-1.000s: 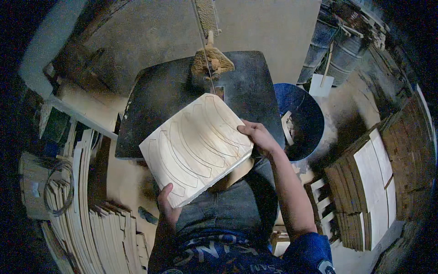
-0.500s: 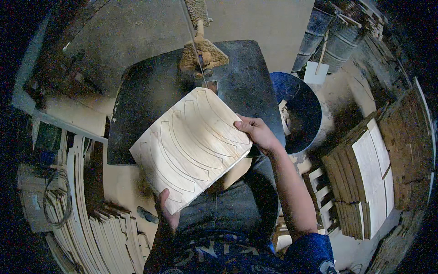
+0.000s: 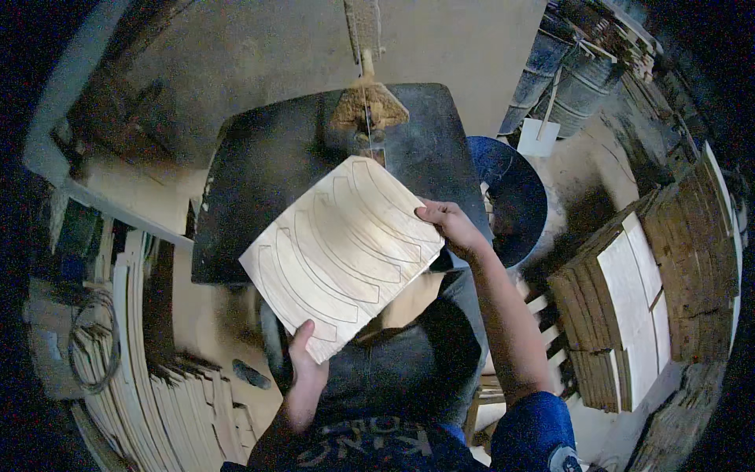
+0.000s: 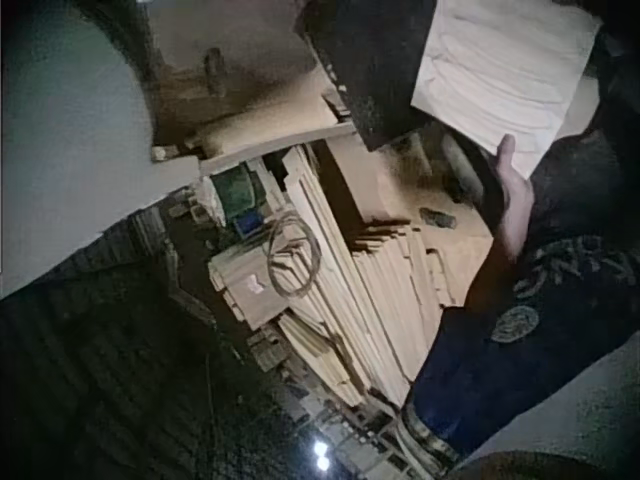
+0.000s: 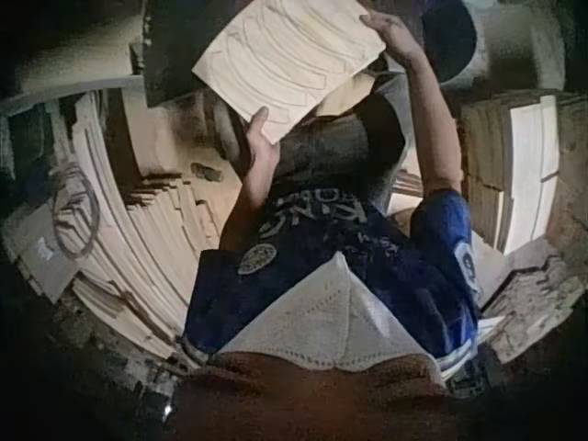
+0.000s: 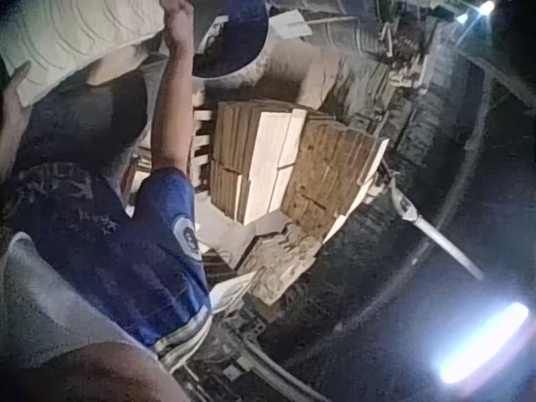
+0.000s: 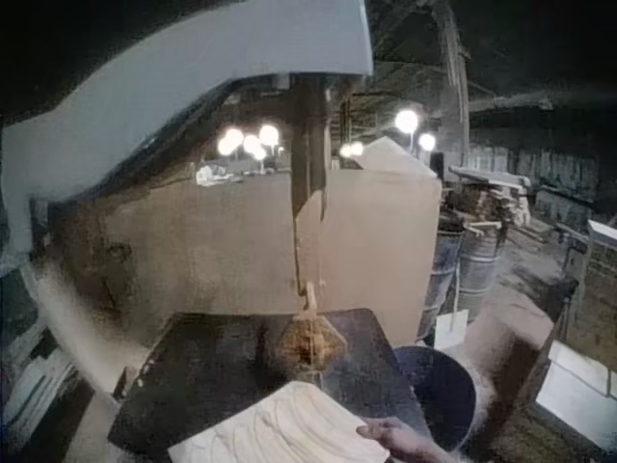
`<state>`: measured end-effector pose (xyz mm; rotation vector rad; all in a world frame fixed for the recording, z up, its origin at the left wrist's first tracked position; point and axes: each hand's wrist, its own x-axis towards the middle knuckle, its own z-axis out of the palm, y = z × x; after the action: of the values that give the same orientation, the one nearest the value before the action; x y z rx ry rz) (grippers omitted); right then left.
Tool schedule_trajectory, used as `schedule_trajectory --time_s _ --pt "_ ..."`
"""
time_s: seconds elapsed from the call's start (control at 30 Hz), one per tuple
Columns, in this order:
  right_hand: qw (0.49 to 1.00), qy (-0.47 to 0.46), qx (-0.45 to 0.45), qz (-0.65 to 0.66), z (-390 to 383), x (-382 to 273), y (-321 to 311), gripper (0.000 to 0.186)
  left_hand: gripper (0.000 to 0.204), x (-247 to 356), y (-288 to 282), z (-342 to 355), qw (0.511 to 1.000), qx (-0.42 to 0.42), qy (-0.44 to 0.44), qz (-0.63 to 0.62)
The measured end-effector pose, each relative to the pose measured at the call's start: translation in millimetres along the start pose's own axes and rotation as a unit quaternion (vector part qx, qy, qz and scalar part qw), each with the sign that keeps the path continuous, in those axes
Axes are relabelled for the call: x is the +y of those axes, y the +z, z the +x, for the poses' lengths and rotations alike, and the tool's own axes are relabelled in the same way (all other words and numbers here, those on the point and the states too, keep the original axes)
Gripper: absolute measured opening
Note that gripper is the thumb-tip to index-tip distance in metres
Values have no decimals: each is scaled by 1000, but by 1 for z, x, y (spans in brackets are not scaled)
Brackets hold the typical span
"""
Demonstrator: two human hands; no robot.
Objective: The person cuts curved pieces from a stack of marked wooden boards using a band saw.
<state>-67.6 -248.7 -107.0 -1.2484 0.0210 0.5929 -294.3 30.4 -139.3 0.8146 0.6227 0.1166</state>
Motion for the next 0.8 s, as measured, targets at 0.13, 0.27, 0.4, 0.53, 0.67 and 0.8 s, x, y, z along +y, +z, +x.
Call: schedule_trajectory --time_s 0.13,0.27,0.4,0.53,0.67,0.8 --pt "999 -2 -4 -42 -2 0 -1 41 88 7 1 -3 999 -29 2 -16" --pt "999 -12 16 -39 -7 5 1 42 84 15 7 -7 1000 1 1 -20" --pt "1000 -29 3 8 -8 7 3 43 80 18 21 -11 999 -21 36 26" --pt "999 -27 8 -25 -7 9 1 45 81 20 24 -13 997 -31 29 67" --pt "999 -49 8 -17 -8 10 2 46 83 19 18 -10 996 -21 19 81" --pt "999 -20 30 -4 -9 9 5 46 84 17 22 -8 993 7 69 97"
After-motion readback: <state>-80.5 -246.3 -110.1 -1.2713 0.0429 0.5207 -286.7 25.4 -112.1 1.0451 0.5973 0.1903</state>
